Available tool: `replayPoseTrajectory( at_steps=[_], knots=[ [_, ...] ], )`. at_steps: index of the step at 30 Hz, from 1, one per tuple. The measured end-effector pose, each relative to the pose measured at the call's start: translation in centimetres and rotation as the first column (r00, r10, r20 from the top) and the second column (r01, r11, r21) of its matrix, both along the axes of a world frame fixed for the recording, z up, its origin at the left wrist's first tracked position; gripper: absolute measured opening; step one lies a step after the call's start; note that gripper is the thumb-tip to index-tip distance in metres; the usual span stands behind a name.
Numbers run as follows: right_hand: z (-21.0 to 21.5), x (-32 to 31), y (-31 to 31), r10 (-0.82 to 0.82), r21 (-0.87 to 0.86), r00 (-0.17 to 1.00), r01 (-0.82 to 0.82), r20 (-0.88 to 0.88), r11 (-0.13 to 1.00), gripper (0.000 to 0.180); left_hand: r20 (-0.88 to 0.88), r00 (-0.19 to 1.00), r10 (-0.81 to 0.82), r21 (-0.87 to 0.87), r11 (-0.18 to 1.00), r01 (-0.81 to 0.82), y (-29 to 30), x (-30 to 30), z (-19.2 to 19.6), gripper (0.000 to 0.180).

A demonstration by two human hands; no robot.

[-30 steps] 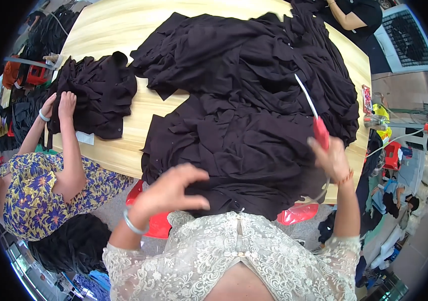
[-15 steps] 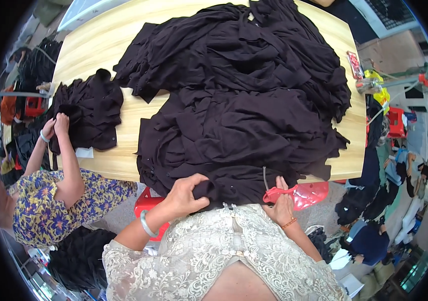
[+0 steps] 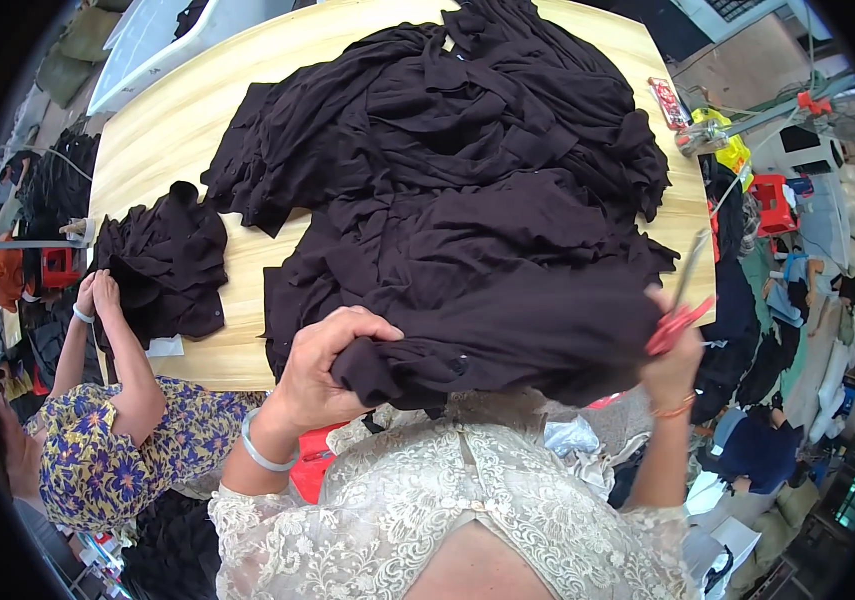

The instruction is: Trimming loose threads from black garments using scissors on a factory workbench.

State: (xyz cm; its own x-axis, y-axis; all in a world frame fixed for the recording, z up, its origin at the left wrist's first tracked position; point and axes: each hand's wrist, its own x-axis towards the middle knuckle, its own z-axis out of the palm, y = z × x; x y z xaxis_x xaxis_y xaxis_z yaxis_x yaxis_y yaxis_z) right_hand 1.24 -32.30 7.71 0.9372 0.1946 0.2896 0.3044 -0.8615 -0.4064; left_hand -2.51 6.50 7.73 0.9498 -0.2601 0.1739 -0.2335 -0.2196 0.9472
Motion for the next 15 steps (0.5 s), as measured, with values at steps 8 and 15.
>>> replayPoseTrajectory(
  at_steps=[8,15],
  knots=[
    [-1.1,9.5,3.3,0.084,-0.268,0.941,-0.177,-0.327,0.947,0.031,0.109,0.933,0.343,0.317,0.877,-0.360,5.7,-3.4,-3.3,0.034],
    [-8.5,8.7,2.3,0.082,-0.101,0.944,-0.120,-0.319,0.988,0.023,0.013,0.790,0.613,0.441,0.706,-0.554,8.9,-11.0,-9.9,0.030]
  ],
)
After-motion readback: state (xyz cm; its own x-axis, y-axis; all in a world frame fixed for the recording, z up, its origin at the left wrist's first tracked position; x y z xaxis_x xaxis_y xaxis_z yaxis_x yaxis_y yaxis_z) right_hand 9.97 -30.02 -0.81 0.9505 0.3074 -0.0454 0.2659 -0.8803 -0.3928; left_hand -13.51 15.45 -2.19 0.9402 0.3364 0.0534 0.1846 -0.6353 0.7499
